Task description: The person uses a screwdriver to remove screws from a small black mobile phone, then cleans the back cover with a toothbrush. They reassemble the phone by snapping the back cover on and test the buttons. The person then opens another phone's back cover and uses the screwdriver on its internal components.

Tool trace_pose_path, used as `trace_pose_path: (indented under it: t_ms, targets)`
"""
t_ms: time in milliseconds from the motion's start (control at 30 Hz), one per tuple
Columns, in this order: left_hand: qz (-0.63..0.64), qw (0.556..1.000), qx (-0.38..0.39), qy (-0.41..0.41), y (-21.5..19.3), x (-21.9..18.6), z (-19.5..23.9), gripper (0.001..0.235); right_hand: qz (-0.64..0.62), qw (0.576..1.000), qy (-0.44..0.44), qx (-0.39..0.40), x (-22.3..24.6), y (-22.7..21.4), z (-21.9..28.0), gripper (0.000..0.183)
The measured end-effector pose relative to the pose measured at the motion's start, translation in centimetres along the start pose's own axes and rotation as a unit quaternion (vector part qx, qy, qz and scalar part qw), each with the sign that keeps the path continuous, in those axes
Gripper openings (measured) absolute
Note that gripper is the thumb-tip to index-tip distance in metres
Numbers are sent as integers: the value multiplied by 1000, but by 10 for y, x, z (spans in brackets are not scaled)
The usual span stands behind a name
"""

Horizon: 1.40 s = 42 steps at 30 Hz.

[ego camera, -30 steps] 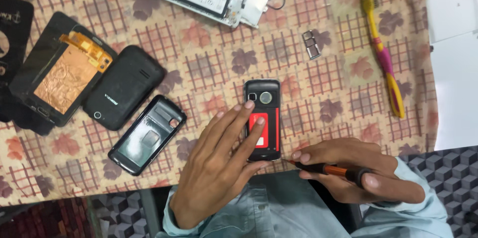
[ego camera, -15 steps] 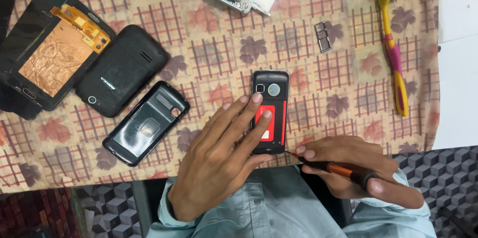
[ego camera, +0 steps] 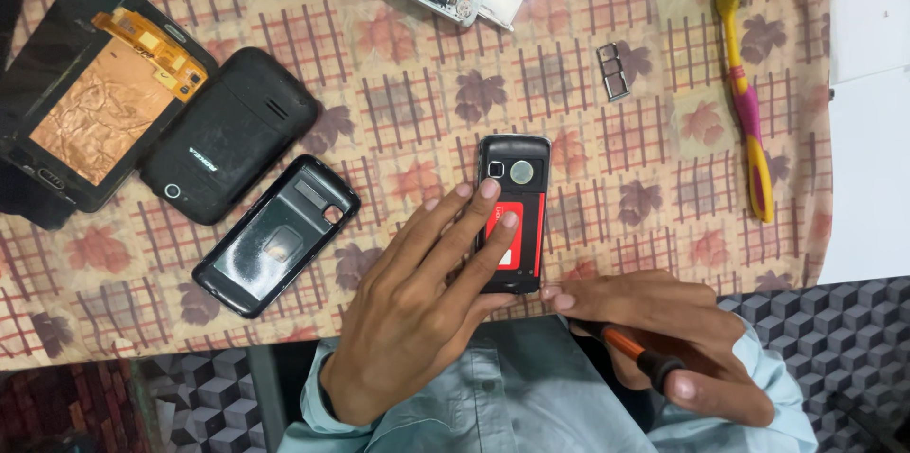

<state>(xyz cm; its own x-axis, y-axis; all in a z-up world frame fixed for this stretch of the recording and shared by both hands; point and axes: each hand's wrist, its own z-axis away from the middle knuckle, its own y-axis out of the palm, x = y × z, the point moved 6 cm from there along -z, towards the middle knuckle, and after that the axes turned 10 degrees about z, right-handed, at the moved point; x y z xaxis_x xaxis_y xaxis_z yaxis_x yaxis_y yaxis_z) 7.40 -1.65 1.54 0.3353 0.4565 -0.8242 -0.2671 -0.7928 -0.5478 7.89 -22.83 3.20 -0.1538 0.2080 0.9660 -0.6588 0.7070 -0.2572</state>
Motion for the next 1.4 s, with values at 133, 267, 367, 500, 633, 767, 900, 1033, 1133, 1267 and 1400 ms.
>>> trace_pose_path:
  t_ms: [133,267,367,500,633,767,900,1033,1133,1267,1400]
  targets:
    - [-1,1000,-1,-9,0,0,-1,69,0,995,-59,-84,-3,-2,7,42]
    - [1,1000,-1,-9,1,0,-1,69,70,964,-125,-223,-29,17,17,43]
    - [1,1000,5,-11,0,0,0,70,111,960,-105,-236,-35,20,23,43]
    - [-5,1000,9,-1,-1,0,-1,70,171,967,-49,-185,-29,13,20,39]
    - [2,1000,-6,4,1,1,0,68,167,950,-159,-213,-10,11,11,57]
    - [7,1000,-8,7,1,0,-1,67,180,921,-231,-259,15,14,-26,65]
    - [3,1000,5,10,-1,-1,-1,69,140,903,-366,-178,64,8,-57,44]
    - [6,1000,3,9,-2,-1,-1,68,108,988,-110,-13,50,2,-57,38]
    - [7,1000,-8,19,-3,-2,0,66,129,957,-201,-163,18,7,-28,33]
    - [8,1000,-8,18,-4,-3,-1,64,110,932,-193,-287,-43,19,11,39]
    - [1,1000,-11,23,-5,-5,-1,65,123,953,-106,-257,-59,20,22,46]
